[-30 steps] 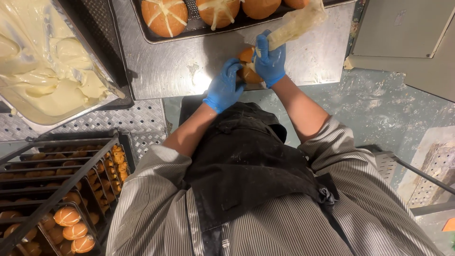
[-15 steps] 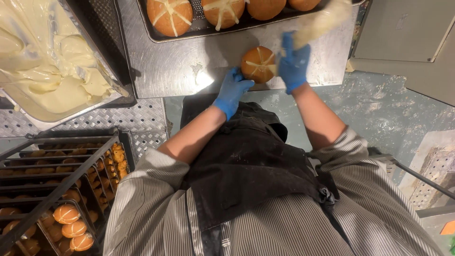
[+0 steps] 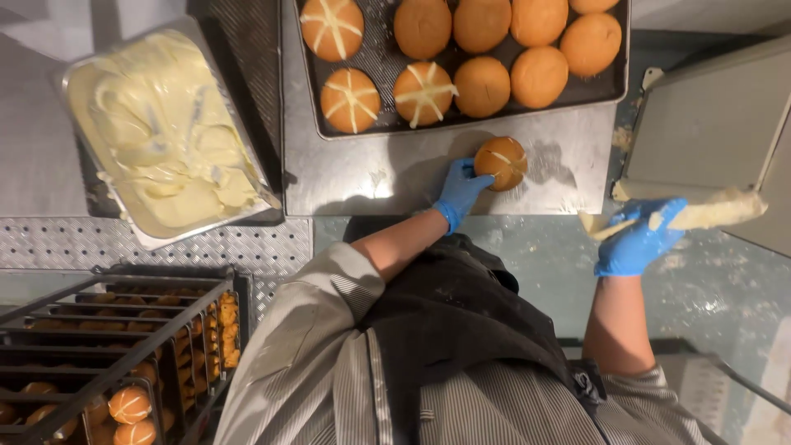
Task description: Filling pre-sliced bread rolls with cream using a piping bag and refilling the bag from a container.
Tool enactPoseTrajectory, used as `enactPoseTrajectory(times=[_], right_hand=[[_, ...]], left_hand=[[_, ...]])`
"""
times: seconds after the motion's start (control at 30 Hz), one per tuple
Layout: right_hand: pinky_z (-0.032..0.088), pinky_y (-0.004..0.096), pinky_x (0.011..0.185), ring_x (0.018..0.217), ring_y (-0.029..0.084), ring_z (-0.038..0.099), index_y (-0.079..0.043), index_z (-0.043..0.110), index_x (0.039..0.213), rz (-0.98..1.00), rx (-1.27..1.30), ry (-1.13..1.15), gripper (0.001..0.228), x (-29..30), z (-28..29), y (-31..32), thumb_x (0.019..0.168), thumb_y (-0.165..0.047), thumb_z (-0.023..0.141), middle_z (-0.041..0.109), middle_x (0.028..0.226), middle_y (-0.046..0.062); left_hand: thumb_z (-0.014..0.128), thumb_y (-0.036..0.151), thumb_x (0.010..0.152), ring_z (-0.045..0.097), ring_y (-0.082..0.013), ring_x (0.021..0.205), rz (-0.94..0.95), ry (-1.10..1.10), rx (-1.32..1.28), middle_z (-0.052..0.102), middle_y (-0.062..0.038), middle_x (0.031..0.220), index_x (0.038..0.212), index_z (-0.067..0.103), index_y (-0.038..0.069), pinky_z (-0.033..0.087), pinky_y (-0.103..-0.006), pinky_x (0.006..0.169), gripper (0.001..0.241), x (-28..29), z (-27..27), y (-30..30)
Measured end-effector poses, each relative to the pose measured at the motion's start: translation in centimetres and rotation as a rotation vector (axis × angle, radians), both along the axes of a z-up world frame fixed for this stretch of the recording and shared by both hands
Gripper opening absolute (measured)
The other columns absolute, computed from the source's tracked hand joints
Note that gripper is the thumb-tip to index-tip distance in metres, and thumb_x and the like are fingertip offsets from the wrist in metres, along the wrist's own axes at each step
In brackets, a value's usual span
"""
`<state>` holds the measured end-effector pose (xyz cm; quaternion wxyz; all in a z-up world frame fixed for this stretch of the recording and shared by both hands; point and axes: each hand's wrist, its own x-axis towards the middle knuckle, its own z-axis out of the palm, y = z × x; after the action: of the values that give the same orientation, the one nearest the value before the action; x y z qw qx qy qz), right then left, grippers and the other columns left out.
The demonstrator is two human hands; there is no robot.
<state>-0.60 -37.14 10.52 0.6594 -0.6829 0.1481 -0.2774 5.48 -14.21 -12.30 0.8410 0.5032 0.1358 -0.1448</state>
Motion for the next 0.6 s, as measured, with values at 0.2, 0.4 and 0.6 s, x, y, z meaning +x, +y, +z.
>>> enactPoseTrajectory(times=[0.2,0.4,0.6], right_hand=[[0.045,0.033,0.063,0.069,0.016,0.048,-0.010,0.047,0.096,-0.068,0.057,0.054,0.037,-1.1,0.8,0.4,0.120,-0.037,0.054,0.049,0.080,0.004],[0.046,0.030,0.062,0.068,0.015,0.052,-0.009,0.048,0.099,-0.013,-0.110,0.112,0.037,-0.5,1.6,2.0,0.122,-0.037,0.054,0.053,0.078,0.005],[0.042,0.027,0.059,0.064,0.014,0.051,-0.005,0.047,0.084,0.042,-0.219,0.146,0.049,0.2,0.7,4.2,0.120,-0.036,0.054,0.051,0.073,0.006]], left_hand=[[0.071,0.014,0.088,0.065,-0.0224,0.102,-0.110,0.182,-0.126,0.066,-0.012,0.121,0.136,0.052,0.000,0.055,-0.0394,0.086,0.053,2.6,6.6,3.9],[0.066,0.019,0.093,0.060,-0.0217,0.115,-0.014,0.073,-0.250,0.059,-0.009,0.129,0.144,0.042,0.009,0.055,-0.0388,0.092,0.057,16.8,14.6,14.6],[0.067,0.019,0.094,0.062,-0.0229,0.097,0.159,0.048,-0.075,0.067,-0.010,0.119,0.140,0.050,0.012,0.053,-0.0381,0.073,0.050,34.7,11.3,21.6]])
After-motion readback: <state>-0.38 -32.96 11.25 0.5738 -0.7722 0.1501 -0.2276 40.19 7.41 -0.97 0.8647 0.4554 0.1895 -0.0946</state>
